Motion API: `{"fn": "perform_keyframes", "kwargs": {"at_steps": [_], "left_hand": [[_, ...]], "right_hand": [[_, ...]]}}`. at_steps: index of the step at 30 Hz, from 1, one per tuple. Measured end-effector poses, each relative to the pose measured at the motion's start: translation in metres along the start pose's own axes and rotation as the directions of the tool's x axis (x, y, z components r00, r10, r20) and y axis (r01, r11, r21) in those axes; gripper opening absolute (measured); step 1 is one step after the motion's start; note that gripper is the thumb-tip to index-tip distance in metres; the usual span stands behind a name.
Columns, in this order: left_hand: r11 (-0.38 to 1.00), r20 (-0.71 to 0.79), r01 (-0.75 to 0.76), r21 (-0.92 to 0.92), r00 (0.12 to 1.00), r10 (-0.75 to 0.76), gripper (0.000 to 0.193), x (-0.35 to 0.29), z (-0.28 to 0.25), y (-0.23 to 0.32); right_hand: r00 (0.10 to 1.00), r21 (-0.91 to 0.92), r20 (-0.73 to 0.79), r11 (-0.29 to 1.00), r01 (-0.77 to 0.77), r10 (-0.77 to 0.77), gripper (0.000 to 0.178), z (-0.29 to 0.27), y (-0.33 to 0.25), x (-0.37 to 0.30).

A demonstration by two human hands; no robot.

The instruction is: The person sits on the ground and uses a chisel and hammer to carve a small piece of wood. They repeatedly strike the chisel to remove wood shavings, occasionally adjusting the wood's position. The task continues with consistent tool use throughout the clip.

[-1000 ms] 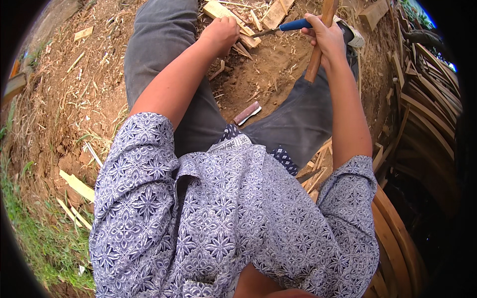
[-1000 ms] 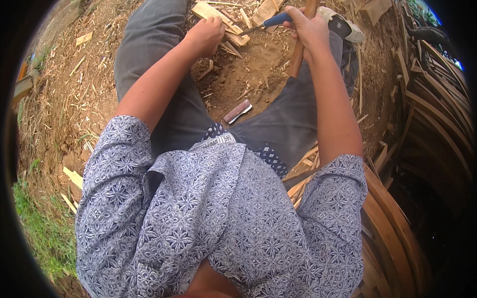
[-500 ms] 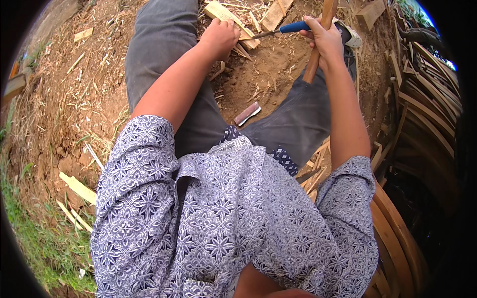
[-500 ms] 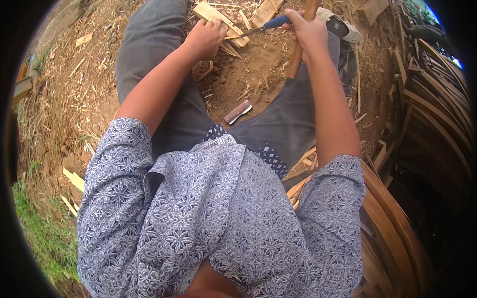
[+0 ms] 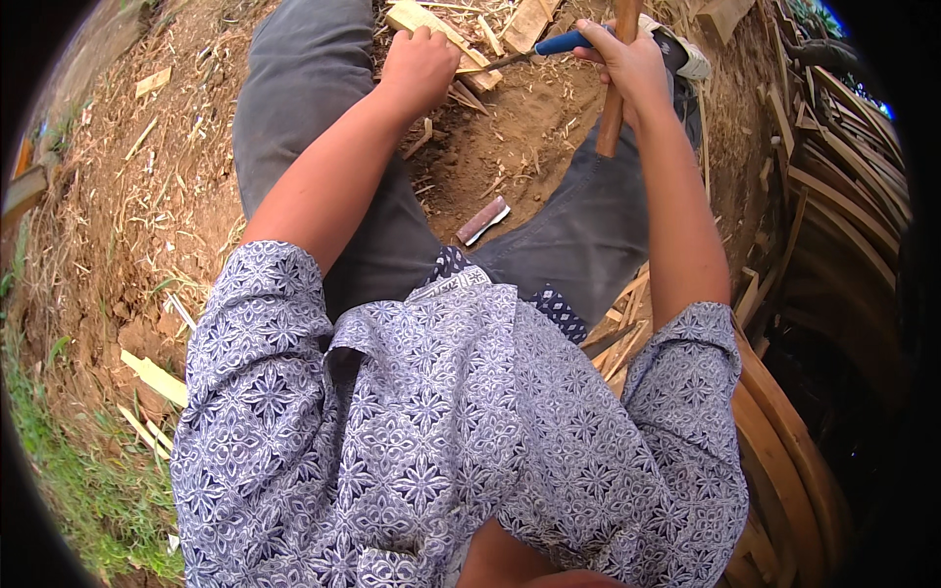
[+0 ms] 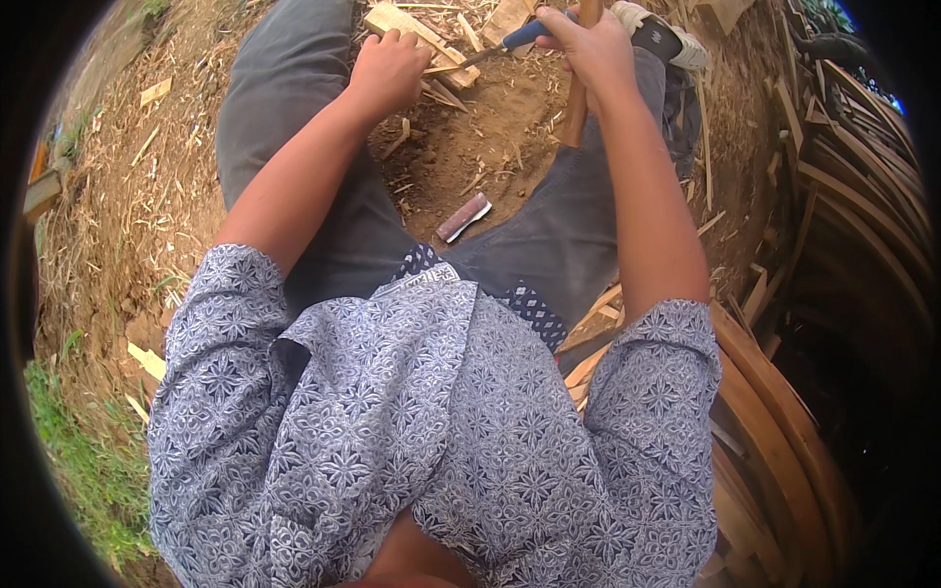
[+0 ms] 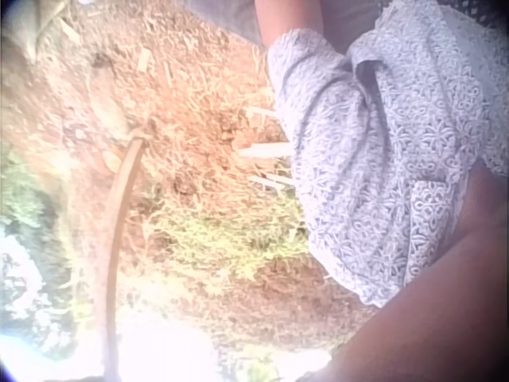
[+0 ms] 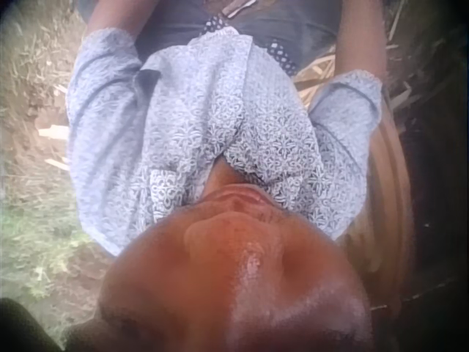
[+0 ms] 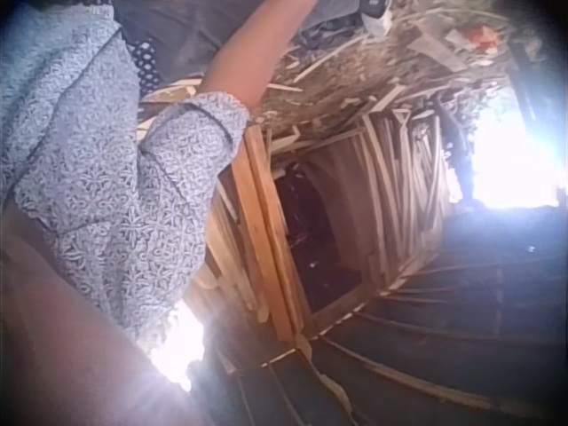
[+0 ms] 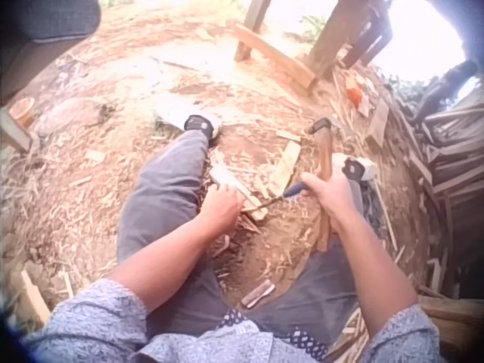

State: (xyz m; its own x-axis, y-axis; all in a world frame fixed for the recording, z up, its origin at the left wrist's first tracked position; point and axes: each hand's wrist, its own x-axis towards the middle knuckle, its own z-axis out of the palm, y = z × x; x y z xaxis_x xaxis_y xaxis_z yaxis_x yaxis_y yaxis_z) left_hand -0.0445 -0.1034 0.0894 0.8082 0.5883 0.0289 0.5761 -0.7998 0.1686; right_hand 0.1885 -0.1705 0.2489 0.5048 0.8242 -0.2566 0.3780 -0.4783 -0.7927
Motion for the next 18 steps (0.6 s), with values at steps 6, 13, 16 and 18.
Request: {"fn": "perform_keyframes", "kwargs": {"at_steps": [6, 13, 16, 18], "left_hand": [[0.917, -0.239, -0.086, -0.389, 0.971, -0.011, 0.034, 0.011, -0.003, 0.007], [0.471, -0.186, -0.143, -0.87, 0.982, -0.045, 0.038, 0.055, -0.042, 0.037], [0.415, -0.147, -0.118, -0.902, 0.988, -0.04, 0.029, 0.063, -0.036, 0.027], [0.429, -0.125, -0.111, -0.896, 0.992, -0.005, 0.029, 0.066, -0.04, 0.026]], "right_hand": [[0.997, -0.144, -0.048, 0.989, 0.045, -0.052, 0.035, 0.017, -0.028, -0.004], [0.975, -0.265, -0.061, 0.945, 0.191, -0.214, 0.038, 0.03, -0.016, 0.007], [0.982, -0.337, -0.074, 0.931, 0.138, -0.172, 0.042, 0.03, -0.025, 0.005], [0.995, -0.271, -0.008, 0.958, 0.091, -0.097, 0.044, 0.024, -0.021, 0.006]]}}
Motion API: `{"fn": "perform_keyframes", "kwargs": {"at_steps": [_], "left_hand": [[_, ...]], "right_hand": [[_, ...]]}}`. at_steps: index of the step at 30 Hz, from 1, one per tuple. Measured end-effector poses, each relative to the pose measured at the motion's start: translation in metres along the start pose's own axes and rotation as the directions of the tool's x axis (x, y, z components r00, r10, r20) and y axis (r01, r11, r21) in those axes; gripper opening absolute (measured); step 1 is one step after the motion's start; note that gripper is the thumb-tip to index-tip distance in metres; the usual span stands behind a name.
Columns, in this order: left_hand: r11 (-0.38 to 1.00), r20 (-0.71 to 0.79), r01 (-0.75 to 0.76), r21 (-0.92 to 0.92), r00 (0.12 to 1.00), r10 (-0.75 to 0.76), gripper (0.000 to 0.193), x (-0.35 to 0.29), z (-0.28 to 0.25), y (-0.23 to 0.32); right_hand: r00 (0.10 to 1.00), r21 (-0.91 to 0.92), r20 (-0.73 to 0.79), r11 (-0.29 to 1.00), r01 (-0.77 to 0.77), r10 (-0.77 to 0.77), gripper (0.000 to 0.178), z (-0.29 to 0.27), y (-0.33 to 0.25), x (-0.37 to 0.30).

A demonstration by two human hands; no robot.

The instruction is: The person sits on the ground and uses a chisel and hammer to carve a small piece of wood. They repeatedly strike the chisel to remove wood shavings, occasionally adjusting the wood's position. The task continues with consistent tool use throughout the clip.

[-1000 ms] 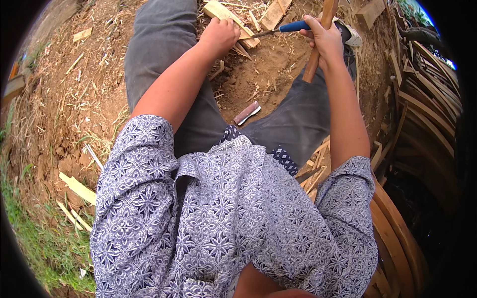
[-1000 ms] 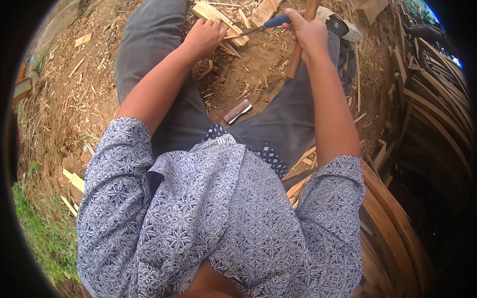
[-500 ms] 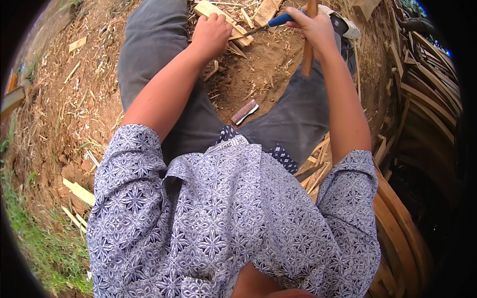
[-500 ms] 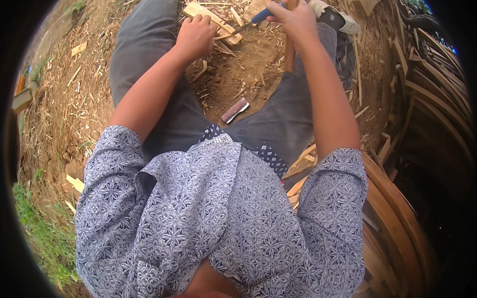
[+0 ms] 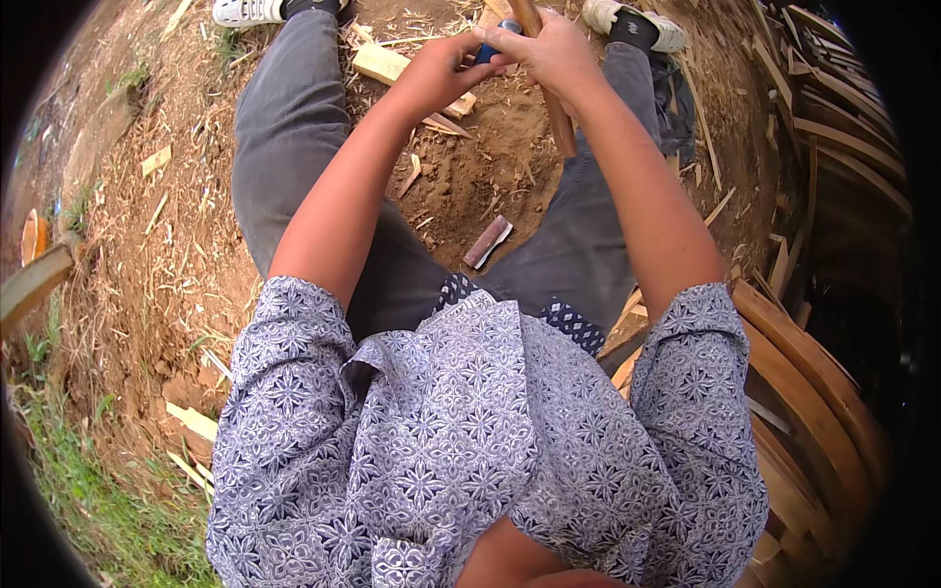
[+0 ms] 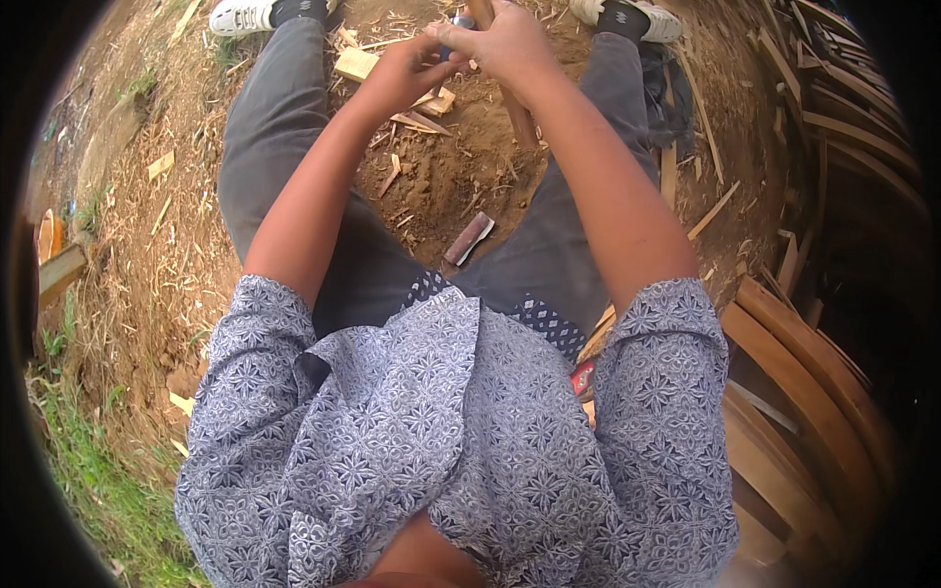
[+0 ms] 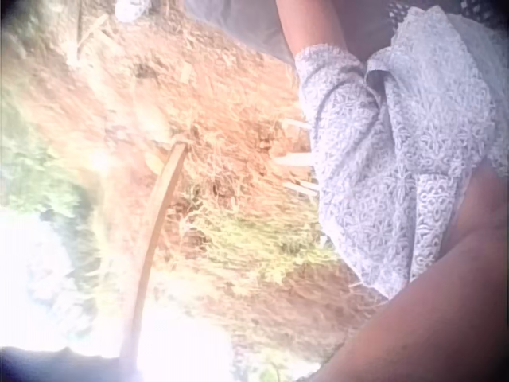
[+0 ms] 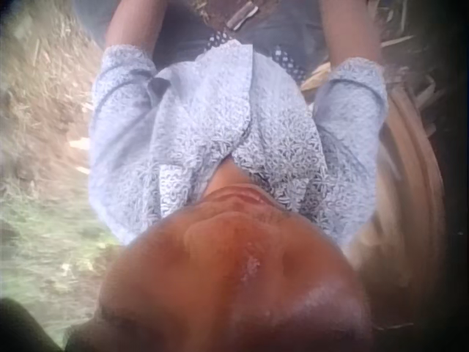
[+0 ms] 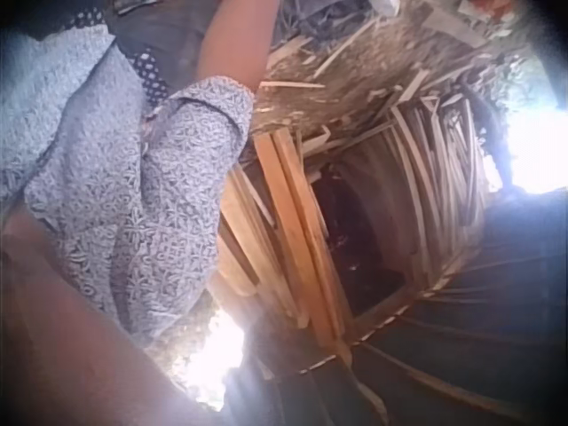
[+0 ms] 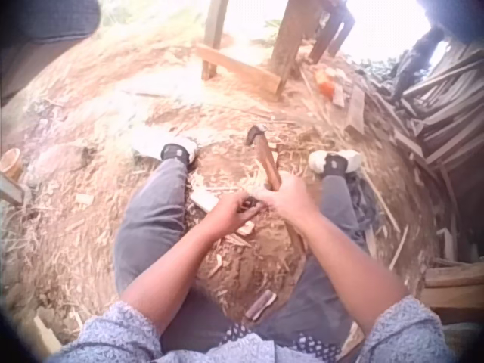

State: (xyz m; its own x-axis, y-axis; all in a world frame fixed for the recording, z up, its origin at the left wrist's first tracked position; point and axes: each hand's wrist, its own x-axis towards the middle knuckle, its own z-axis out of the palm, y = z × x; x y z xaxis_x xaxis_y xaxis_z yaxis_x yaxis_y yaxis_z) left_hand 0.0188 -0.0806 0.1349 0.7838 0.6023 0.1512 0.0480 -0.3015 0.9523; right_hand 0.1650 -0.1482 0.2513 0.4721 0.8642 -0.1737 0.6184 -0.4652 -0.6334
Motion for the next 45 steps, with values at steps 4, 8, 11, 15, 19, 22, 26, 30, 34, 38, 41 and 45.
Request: {"fn": "perform_keyframes", "kwargs": {"at_steps": [4, 8, 11, 15, 19, 22, 26, 30, 34, 38, 41, 45], "left_hand": [[1.0, 0.043, -0.021, -0.015, 0.999, 0.021, 0.027, 0.0, 0.002, -0.011], [0.986, 0.012, -0.027, -0.163, 1.0, 0.029, 0.028, -0.006, 0.0, -0.01], [0.966, -0.141, 0.003, -0.259, 0.989, -0.041, 0.03, -0.001, -0.007, -0.026], [0.888, -0.215, 0.238, -0.394, 0.915, -0.34, 0.035, 0.001, -0.028, -0.048], [0.73, -0.342, 0.14, -0.669, 0.814, -0.47, 0.031, 0.002, -0.02, -0.037], [0.898, -0.321, -0.044, -0.438, 0.941, -0.11, 0.03, 0.001, -0.028, -0.031], [0.955, 0.039, -0.286, 0.075, 0.958, 0.284, 0.055, -0.018, -0.009, 0.048], [0.714, 0.329, -0.536, 0.449, 0.843, 0.426, 0.055, -0.053, 0.027, 0.069], [0.639, 0.409, -0.629, 0.442, 0.776, 0.481, 0.067, -0.058, 0.038, 0.071], [0.817, 0.28, -0.391, 0.423, 0.914, 0.292, 0.087, -0.036, 0.018, 0.058], [0.755, -0.024, 0.014, 0.656, 1.0, 0.002, 0.065, -0.027, -0.004, -0.013], [0.501, -0.103, 0.148, 0.853, 0.988, -0.117, 0.026, -0.031, -0.015, -0.066]], "right_hand": [[0.999, 0.063, 0.018, 0.997, 0.044, -0.045, 0.046, 0.005, 0.006, -0.008], [0.987, 0.195, 0.137, 0.975, -0.11, 0.084, 0.052, 0.002, 0.004, -0.032], [0.983, 0.518, 0.102, 0.835, -0.184, 0.154, 0.052, 0.008, 0.016, -0.057], [0.9, 0.535, 0.171, 0.73, -0.426, 0.4, 0.051, 0.038, 0.068, -0.098], [0.882, 0.281, 0.0, 0.847, -0.452, 0.471, 0.038, 0.085, 0.159, -0.128], [0.91, 0.196, -0.103, 0.905, -0.378, 0.402, 0.044, 0.102, 0.151, -0.139], [0.923, 0.354, -0.226, 0.909, -0.221, 0.312, 0.053, 0.099, 0.162, -0.137], [0.874, 0.868, 0.404, 0.189, -0.459, 0.269, 0.063, 0.034, 0.12, -0.128], [0.796, 0.811, 0.52, 0.112, -0.574, 0.309, 0.058, 0.023, 0.101, -0.14], [0.798, 0.824, 0.534, 0.039, -0.565, 0.279, 0.054, 0.033, 0.127, -0.144], [0.804, 0.783, 0.529, 0.208, -0.586, 0.271, 0.049, 0.036, 0.123, -0.14], [0.764, 0.736, 0.572, 0.225, -0.639, 0.3, 0.055, 0.036, 0.111, -0.146]]}}
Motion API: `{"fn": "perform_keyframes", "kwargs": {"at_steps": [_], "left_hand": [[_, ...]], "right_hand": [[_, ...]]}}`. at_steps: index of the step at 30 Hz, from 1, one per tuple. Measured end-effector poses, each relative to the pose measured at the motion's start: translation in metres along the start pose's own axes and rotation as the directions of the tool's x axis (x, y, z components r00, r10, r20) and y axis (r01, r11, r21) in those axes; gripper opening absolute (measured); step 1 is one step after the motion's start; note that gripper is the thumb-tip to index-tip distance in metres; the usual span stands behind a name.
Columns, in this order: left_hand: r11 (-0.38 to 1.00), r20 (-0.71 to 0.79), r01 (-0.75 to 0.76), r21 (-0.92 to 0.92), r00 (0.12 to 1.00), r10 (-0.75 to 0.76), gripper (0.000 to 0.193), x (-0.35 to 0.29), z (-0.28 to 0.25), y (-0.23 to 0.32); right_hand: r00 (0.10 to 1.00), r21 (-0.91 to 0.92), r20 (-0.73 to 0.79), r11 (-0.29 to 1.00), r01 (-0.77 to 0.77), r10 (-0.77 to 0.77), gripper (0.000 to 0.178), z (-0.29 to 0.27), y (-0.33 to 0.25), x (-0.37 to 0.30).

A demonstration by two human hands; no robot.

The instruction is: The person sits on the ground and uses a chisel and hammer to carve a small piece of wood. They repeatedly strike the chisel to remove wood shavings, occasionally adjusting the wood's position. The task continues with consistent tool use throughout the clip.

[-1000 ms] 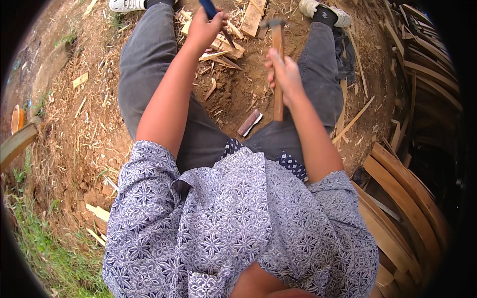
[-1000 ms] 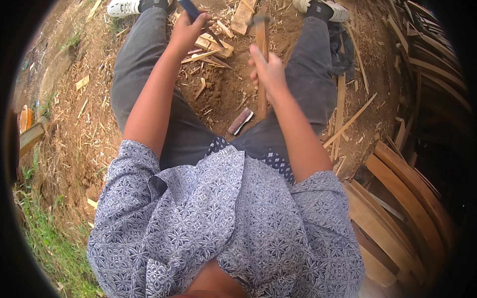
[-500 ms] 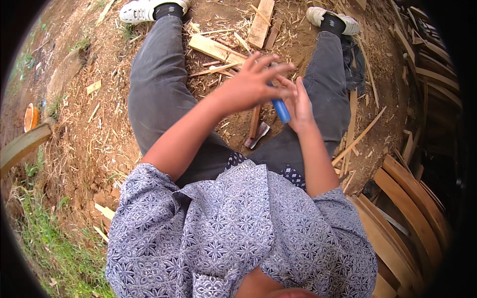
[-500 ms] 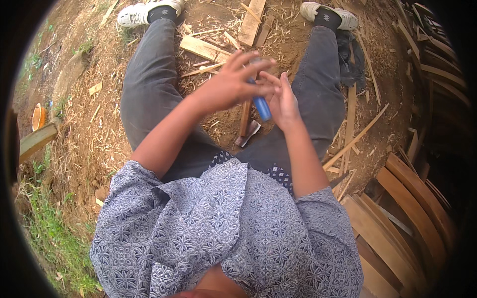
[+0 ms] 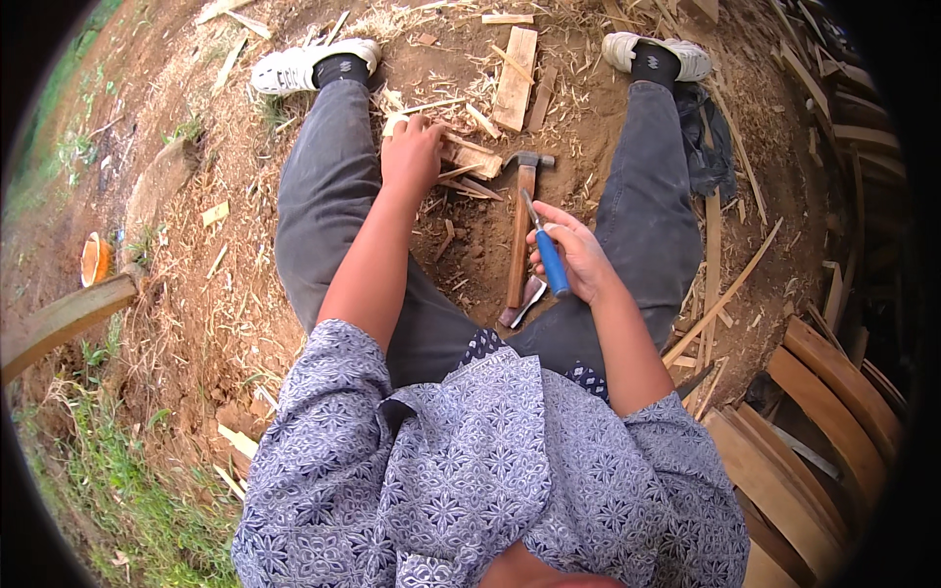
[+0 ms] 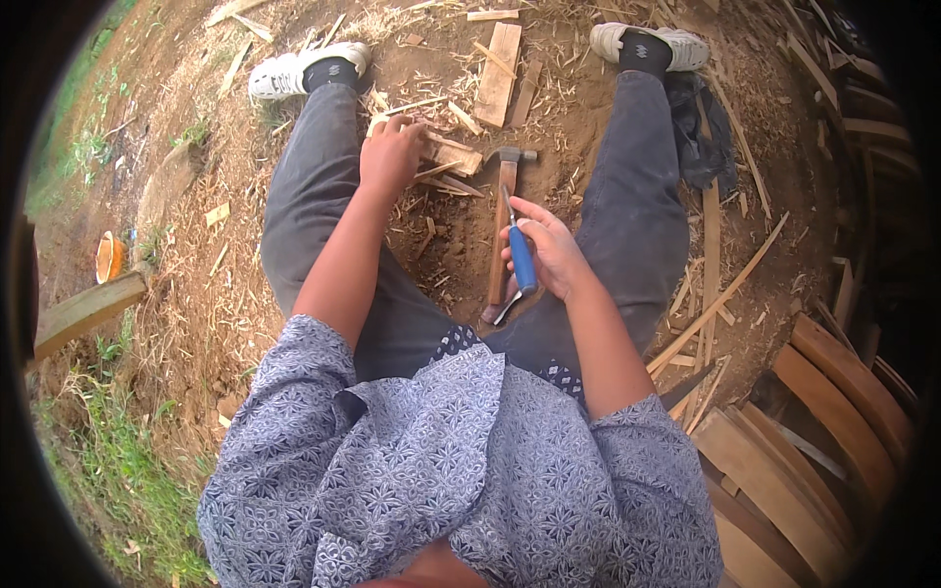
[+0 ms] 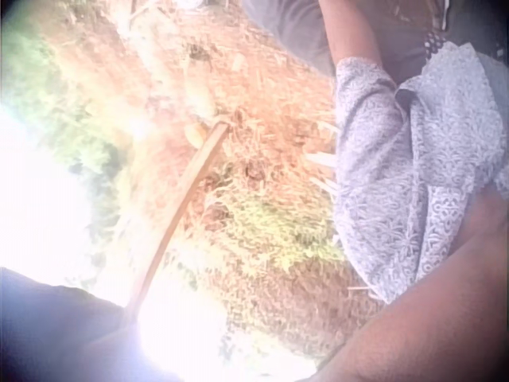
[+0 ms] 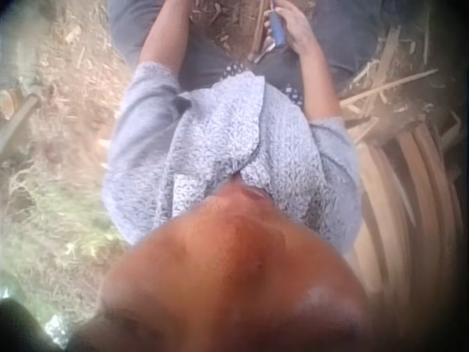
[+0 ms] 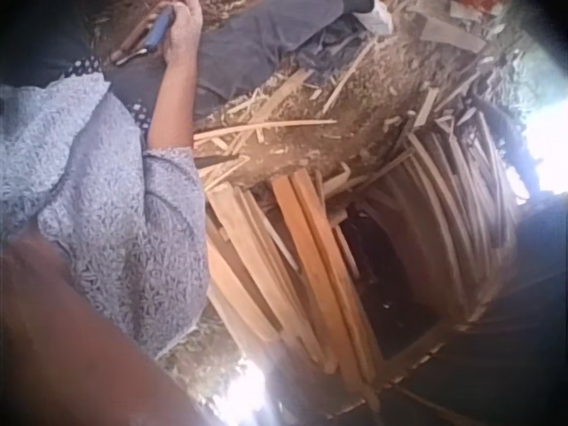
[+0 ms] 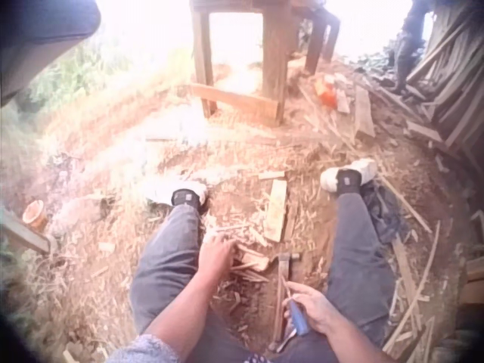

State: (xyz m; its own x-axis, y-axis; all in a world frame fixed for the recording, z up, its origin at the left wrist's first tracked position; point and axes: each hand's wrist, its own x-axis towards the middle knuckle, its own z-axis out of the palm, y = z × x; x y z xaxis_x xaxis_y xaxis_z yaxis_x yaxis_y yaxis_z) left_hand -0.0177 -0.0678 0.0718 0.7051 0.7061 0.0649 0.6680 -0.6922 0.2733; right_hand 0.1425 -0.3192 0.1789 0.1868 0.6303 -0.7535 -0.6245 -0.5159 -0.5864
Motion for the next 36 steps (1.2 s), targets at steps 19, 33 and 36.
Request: {"fn": "perform_keyframes", "kwargs": {"at_steps": [19, 33, 36], "left_hand": [[0.973, 0.015, 0.159, -0.166, 0.987, -0.159, 0.012, -0.059, -0.042, 0.016], [0.983, 0.015, 0.13, -0.127, 0.992, -0.129, 0.014, -0.05, -0.044, 0.029], [0.981, 0.035, 0.144, -0.133, 0.989, -0.14, 0.015, -0.049, -0.045, 0.03]], "right_hand": [[0.989, -0.678, 0.058, 0.722, 0.14, -0.137, 0.058, 0.041, -0.005, -0.009], [0.994, -0.927, 0.099, 0.366, 0.077, 0.041, 0.066, 0.107, -0.07, 0.057], [0.993, -0.935, 0.07, 0.353, 0.031, 0.099, 0.063, 0.113, -0.081, 0.055]]}}
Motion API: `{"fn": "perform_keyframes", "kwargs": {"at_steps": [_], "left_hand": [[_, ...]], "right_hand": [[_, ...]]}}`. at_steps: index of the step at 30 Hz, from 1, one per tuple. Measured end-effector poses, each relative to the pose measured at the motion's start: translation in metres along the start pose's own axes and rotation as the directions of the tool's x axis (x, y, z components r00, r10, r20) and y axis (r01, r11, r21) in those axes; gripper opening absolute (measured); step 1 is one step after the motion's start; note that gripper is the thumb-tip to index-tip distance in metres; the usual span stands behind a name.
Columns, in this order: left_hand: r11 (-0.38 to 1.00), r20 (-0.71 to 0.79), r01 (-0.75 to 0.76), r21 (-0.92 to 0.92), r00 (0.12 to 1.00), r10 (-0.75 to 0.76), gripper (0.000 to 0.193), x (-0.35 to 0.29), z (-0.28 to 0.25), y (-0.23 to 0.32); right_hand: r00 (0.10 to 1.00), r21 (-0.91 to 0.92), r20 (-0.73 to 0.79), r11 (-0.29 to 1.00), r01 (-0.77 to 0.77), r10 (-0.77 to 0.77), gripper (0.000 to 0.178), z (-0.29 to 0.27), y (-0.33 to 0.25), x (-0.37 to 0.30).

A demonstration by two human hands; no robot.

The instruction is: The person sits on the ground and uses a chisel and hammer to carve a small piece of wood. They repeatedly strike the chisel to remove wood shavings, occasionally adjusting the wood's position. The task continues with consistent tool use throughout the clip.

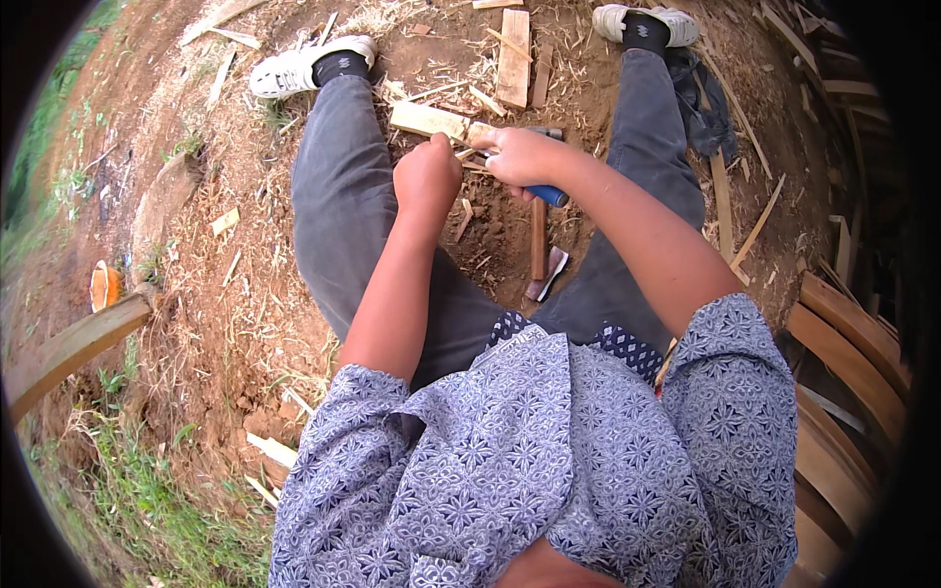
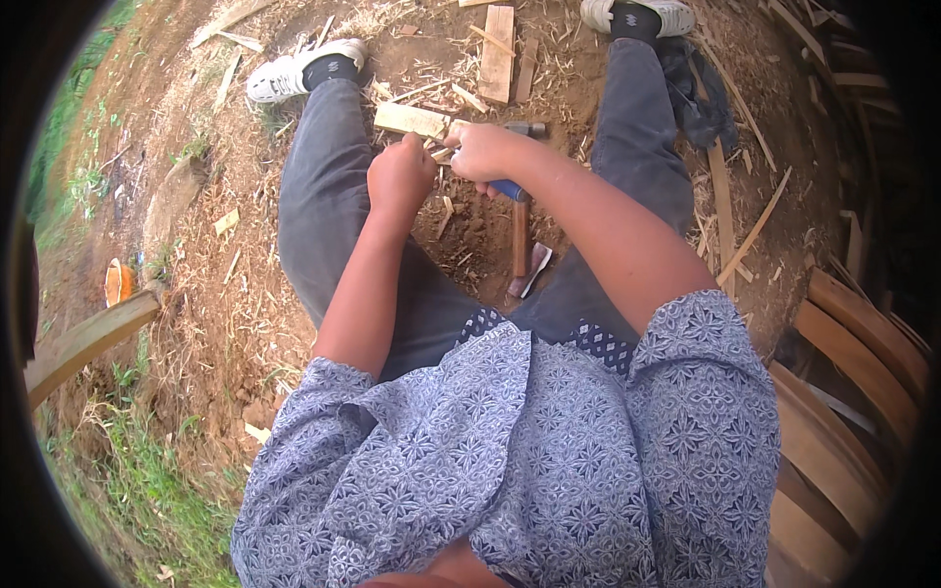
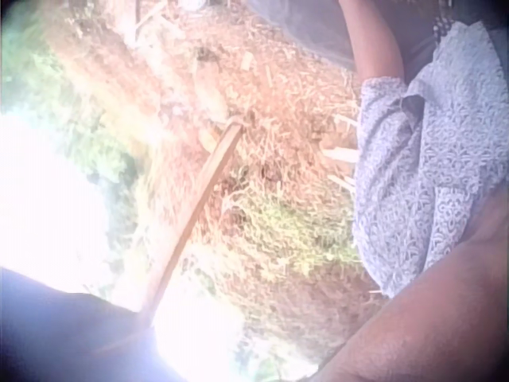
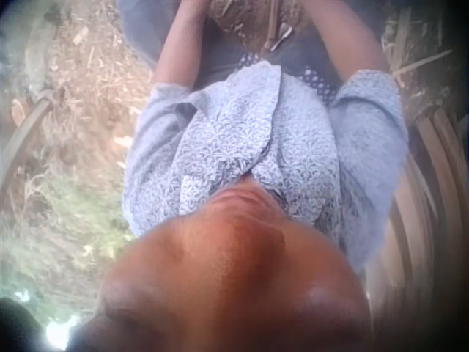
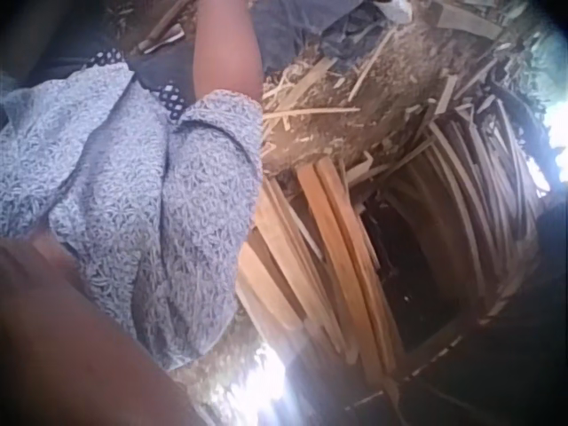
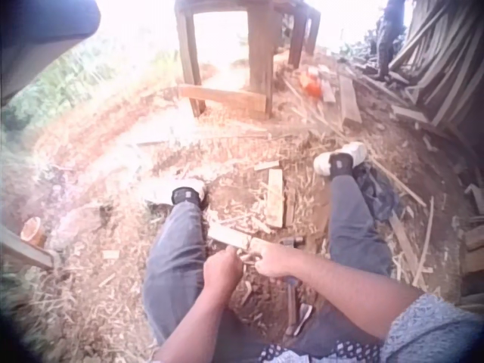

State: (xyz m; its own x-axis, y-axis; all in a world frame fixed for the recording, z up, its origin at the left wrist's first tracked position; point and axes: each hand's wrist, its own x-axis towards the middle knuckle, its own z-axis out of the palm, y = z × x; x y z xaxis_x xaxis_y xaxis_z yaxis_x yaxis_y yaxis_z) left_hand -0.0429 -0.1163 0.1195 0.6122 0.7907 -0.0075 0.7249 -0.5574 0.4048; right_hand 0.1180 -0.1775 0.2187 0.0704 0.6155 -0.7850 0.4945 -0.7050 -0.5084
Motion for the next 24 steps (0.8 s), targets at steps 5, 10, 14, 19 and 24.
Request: {"fn": "perform_keyframes", "kwargs": {"at_steps": [5, 10, 14, 19, 24], "left_hand": [[0.999, -0.006, 0.02, -0.05, 1.0, -0.02, 0.018, 0.002, -0.001, 0.002], [0.999, 0.033, 0.031, -0.038, 0.999, -0.03, 0.018, 0.002, -0.002, 0.004], [0.997, 0.074, 0.068, -0.031, 0.995, -0.066, 0.018, 0.002, 0.0, 0.004], [0.995, 0.054, 0.096, -0.021, 0.994, -0.095, 0.019, 0.002, 0.005, 0.0], [0.994, 0.031, 0.111, -0.025, 0.993, -0.11, 0.019, 0.0, 0.007, -0.002]], "right_hand": [[0.999, -0.086, 0.014, 0.995, -0.043, 0.045, 0.063, -0.004, -0.011, -0.007], [1.0, -0.125, 0.007, 0.992, -0.028, 0.029, 0.063, 0.002, -0.018, -0.004], [0.998, -0.117, -0.039, 0.992, -0.045, 0.041, 0.063, 0.015, -0.021, 0.001], [0.993, -0.098, -0.078, 0.991, -0.092, 0.084, 0.064, 0.024, -0.024, 0.003], [0.99, -0.1, -0.12, 0.991, -0.089, 0.077, 0.063, 0.035, -0.016, 0.013]]}}
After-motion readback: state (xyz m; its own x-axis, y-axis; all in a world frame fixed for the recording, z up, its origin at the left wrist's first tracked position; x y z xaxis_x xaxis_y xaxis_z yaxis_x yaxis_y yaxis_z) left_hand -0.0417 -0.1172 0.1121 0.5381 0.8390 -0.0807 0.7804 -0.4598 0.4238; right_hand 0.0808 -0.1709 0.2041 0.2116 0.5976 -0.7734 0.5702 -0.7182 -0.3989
